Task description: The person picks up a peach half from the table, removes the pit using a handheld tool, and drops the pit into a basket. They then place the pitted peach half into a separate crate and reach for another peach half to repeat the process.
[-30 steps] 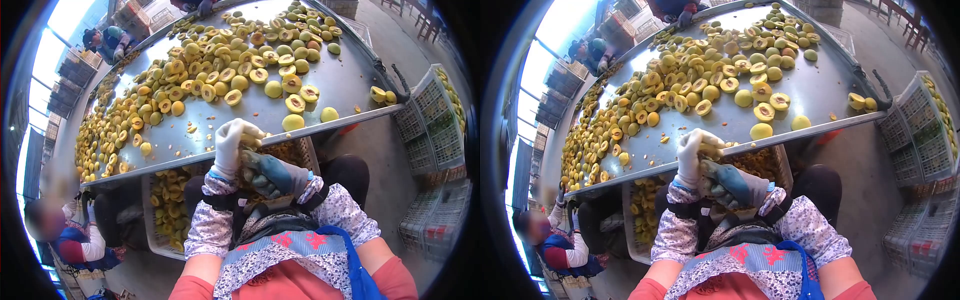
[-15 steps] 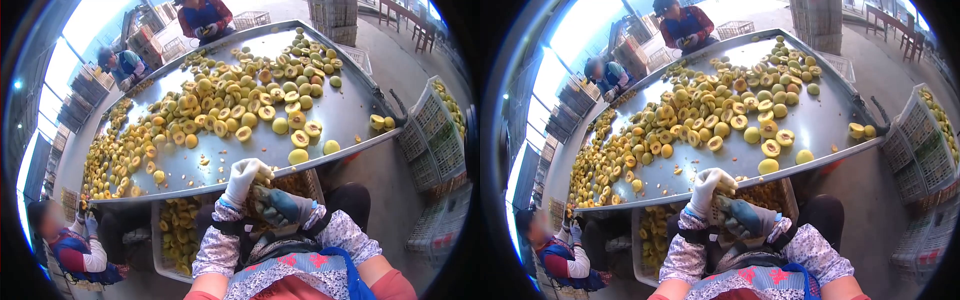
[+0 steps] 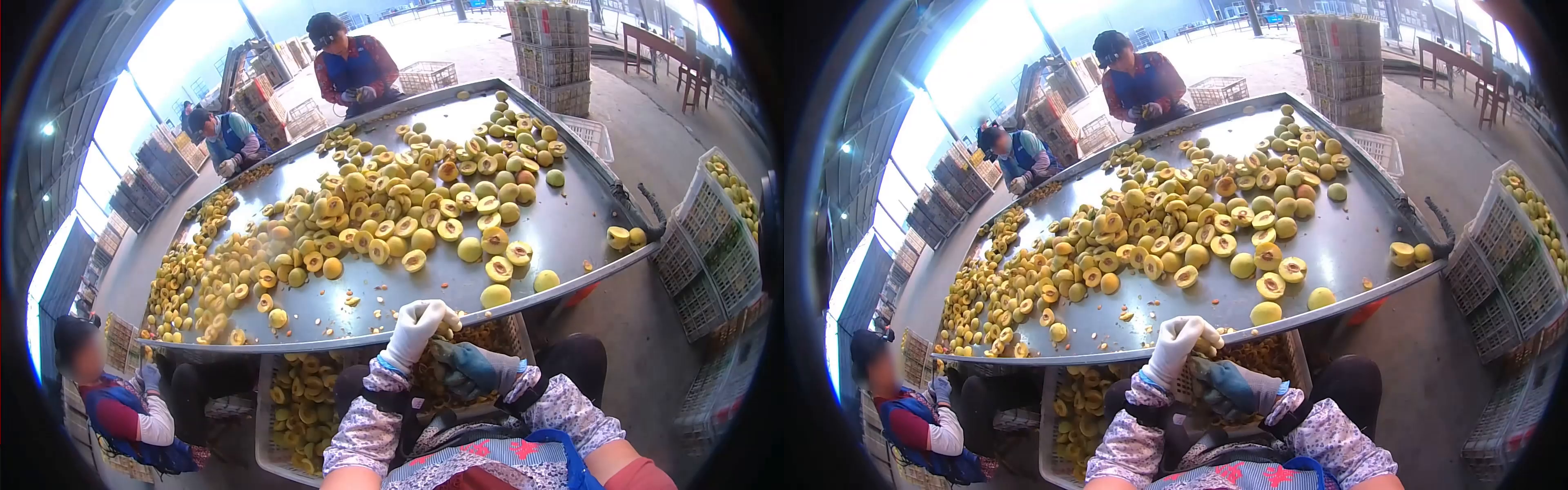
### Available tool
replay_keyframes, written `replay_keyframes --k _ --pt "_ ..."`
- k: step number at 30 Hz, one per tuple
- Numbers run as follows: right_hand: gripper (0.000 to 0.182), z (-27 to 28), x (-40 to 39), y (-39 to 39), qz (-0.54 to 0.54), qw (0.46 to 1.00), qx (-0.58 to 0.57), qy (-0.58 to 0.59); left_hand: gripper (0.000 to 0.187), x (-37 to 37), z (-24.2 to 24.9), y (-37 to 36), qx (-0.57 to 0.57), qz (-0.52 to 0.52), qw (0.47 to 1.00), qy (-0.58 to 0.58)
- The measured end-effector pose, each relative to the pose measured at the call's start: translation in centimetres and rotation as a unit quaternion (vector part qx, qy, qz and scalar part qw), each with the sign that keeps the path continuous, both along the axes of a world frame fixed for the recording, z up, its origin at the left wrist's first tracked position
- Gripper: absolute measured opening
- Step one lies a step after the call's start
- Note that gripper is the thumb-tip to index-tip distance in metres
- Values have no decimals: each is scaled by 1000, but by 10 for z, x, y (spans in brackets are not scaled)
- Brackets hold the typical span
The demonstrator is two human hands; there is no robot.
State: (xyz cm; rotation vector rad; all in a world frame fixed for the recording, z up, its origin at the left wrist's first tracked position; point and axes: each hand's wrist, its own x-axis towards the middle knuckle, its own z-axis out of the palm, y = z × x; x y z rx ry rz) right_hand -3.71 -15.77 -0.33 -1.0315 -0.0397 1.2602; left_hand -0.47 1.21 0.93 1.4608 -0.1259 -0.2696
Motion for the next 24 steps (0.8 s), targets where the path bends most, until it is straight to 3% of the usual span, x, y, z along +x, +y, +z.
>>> replay_keyframes --k 3,5,7,10,11,13,15,16,17,19,21,23,24 --pt "51 -3 0 -1 1 996 57 63 36 -3 -1 -5 -30 40 999 -9" --pt "51 -9 2 -1 15 985 117 125 36 -5 1 -7 -108 69 992 4" --pt "51 8 -2 -1 8 993 70 90 37 -4 3 -5 -132 55 990 12" --pt "52 11 -4 -4 -3 1000 16 27 38 -3 7 -4 -2 -4 1000 -5" --pt "53 5 -6 -5 -9 1000 11 -8 38 -5 8 -7 -12 6 1000 -17" --pt "53 5 -5 -4 -3 998 48 40 38 -8 2 -15 -41 88 995 -23" --pt "53 12 -9 -3 -26 994 97 43 39 -12 1 -19 -62 102 985 -127" --pt "53 8 -9 -3 -28 995 90 36 40 -12 -1 -23 -179 131 975 -3" --pt "52 4 -8 -2 -30 996 84 28 39 -15 1 -25 -198 140 970 26" --pt "53 6 -8 -4 -27 999 24 -20 39 -13 2 -22 -104 125 986 36" --pt "54 6 -8 -3 -26 997 -29 -61 39 -13 -3 -24 -96 124 987 40" --pt "54 4 -11 0 -36 997 -31 -63 40 -13 -3 -27 -72 163 984 2" --pt "54 4 -13 1 -35 999 16 -8 39 -14 -4 -29 -78 170 982 2"
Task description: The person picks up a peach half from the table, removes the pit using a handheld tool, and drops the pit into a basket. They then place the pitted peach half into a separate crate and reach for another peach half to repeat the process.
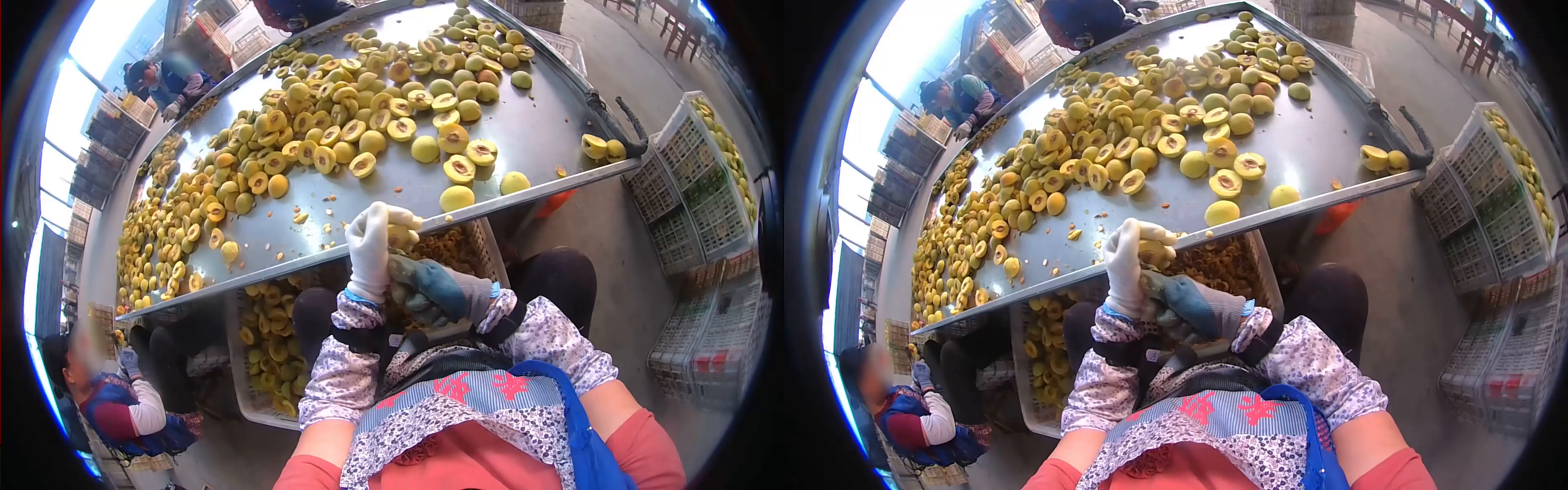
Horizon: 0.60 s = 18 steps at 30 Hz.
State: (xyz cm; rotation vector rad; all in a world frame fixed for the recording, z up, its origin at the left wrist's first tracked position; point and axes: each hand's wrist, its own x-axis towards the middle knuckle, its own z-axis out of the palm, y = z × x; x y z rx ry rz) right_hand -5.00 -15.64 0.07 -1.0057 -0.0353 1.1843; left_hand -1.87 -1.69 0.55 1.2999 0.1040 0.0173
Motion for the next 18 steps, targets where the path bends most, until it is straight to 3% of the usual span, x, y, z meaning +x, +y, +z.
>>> replay_keyframes --k 1,3,5,7,8,10,11,12,13,14,15,17,18 --pt "55 0 0 0 3 997 49 53 39 -1 1 -2 -1 -2 1000 0" --pt "54 1 1 -3 10 994 74 75 38 -6 4 -8 -210 -12 976 55" --pt "53 5 2 -2 24 990 106 94 36 0 -4 -3 -210 -12 976 48" --pt "45 8 0 -2 33 989 35 -137 28 8 -8 13 -306 21 950 53" --pt "41 1 -2 -1 43 984 -23 -173 26 14 -10 30 -344 54 936 55" --pt "41 -81 -4 12 15 934 -142 -327 26 5 9 59 -230 140 962 36" --pt "41 -76 -4 4 89 864 -310 -385 26 -9 23 76 -157 172 972 29" --pt "43 -65 -2 -4 158 757 -466 -429 30 -19 23 104 -64 205 976 28" --pt "43 -58 1 -7 162 757 -464 -430 34 -31 20 137 30 237 971 29" --pt "42 -52 5 -8 169 749 -477 -428 39 -41 13 174 238 263 931 87" --pt "42 -45 9 -7 173 741 -490 -424 44 -45 9 205 435 274 846 140" --pt "41 -53 13 -2 149 751 -472 -438 52 -47 14 233 649 272 690 172" --pt "39 -79 16 1 161 727 -495 -448 52 -32 7 243 606 291 733 103"
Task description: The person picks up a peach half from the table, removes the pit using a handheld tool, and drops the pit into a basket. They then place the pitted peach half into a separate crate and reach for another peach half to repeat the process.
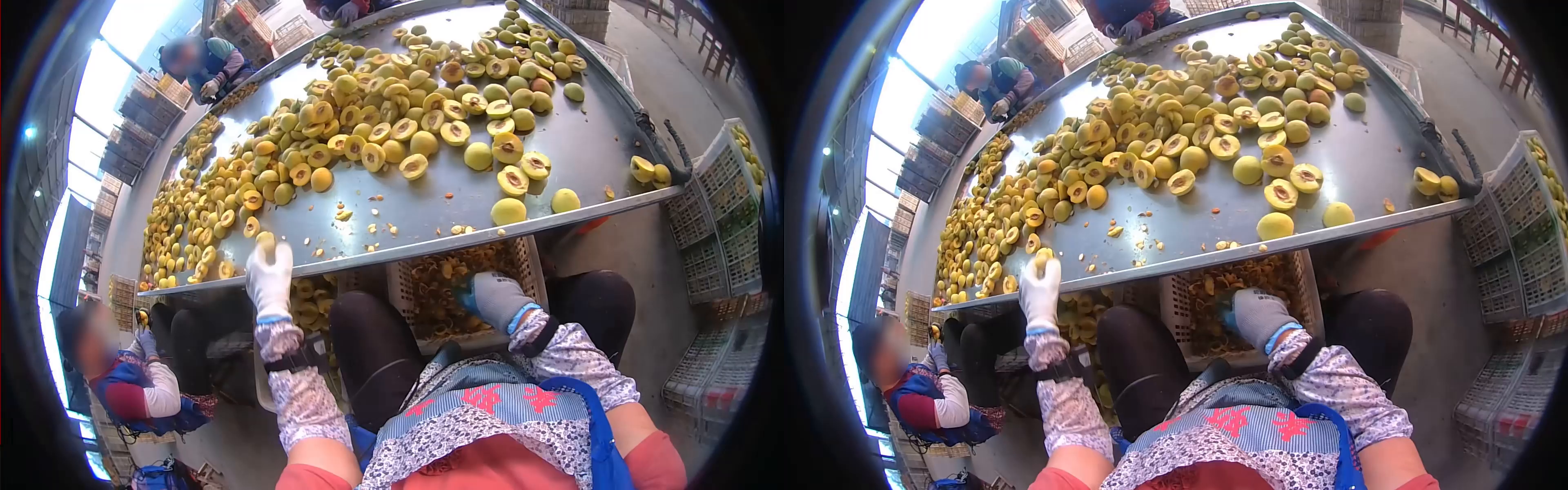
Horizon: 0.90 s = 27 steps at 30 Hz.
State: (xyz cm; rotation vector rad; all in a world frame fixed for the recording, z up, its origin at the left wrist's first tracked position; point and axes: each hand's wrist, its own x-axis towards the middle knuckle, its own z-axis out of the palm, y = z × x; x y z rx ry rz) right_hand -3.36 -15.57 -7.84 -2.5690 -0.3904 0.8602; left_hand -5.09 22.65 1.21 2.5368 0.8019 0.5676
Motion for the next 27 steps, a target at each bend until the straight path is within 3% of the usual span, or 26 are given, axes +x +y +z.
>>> replay_keyframes --k 2,4,7,8,11,13,14,16,17,18,19,21,23,25,26,27 --pt "38 -7 1 3 14 998 -65 -14 55 42 8 -12 -34 -106 993 -30" --pt "34 6 3 6 -10 999 -48 -9 64 95 1 -19 -31 -196 980 -7" --pt "34 -8 7 8 -20 997 -72 3 77 161 -20 -14 -36 -204 970 129" --pt "35 6 6 10 -1 998 -53 31 71 174 -40 -6 -2 -188 971 148" --pt "38 21 8 7 23 999 10 39 58 195 -37 -14 41 -156 964 213" --pt "42 50 10 13 4 987 148 60 50 194 -31 -19 57 -142 952 264" --pt "42 53 9 18 3 987 149 60 45 190 -29 -18 18 -157 953 257" --pt "40 57 7 26 -65 949 305 34 39 176 -29 -19 -47 -206 963 170" --pt "40 55 8 31 -65 949 306 34 39 167 -31 -20 -47 -206 963 170" --pt "37 50 11 36 -94 924 370 33 37 150 -13 -40 -281 -205 933 95" --pt "34 48 14 40 -123 893 431 32 35 133 2 -57 -499 -192 845 15" --pt "32 62 16 43 -142 888 437 1 40 102 15 -80 -642 -287 711 -25" --pt "24 61 16 46 -166 853 486 -89 40 80 16 -111 -629 -328 704 -24" --pt "25 60 16 48 -169 852 486 -95 41 63 13 -146 -467 -394 786 -93" --pt "26 59 17 48 -172 852 486 -90 40 55 20 -164 -526 -326 782 -75" --pt "28 58 17 48 -176 852 486 -84 40 55 11 -170 -528 -328 780 -72"
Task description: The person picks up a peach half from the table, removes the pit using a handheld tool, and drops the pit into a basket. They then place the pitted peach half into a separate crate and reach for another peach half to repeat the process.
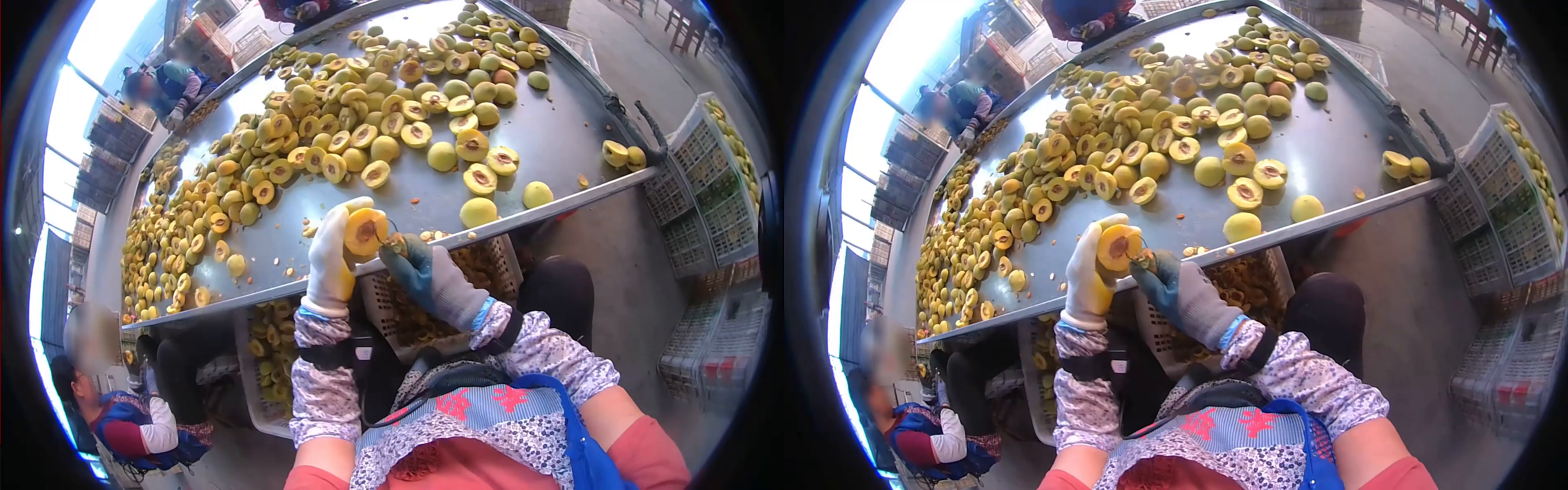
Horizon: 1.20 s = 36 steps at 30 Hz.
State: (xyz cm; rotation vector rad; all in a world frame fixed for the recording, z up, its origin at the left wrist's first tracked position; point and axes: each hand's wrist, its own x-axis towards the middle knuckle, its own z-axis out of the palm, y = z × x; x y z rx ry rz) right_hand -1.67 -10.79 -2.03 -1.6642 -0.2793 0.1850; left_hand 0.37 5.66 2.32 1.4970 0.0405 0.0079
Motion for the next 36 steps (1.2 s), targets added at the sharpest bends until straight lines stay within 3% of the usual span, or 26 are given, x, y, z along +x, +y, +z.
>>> replay_keyframes --k 1,4,7,13,29,31,36 --pt "44 -6 2 0 -3 1000 -9 13 42 1 -12 -4 -25 6 1000 -5" --pt "44 -18 3 0 6 1000 -11 19 44 -2 -22 -23 -65 25 998 -6" --pt "36 -20 -2 -1 5 999 -39 -12 46 -9 -15 -47 -189 83 978 31" --pt "36 -23 -8 1 2 999 -43 -4 43 -11 -14 -61 -252 138 957 34" --pt "42 -26 -19 9 55 996 13 72 37 -16 -19 -49 -126 135 983 2" --pt "45 -21 -20 9 88 985 86 123 36 -16 -18 -47 -123 113 985 -34" --pt "51 -5 -16 0 156 963 105 193 43 -16 -13 -53 -107 124 986 -35"
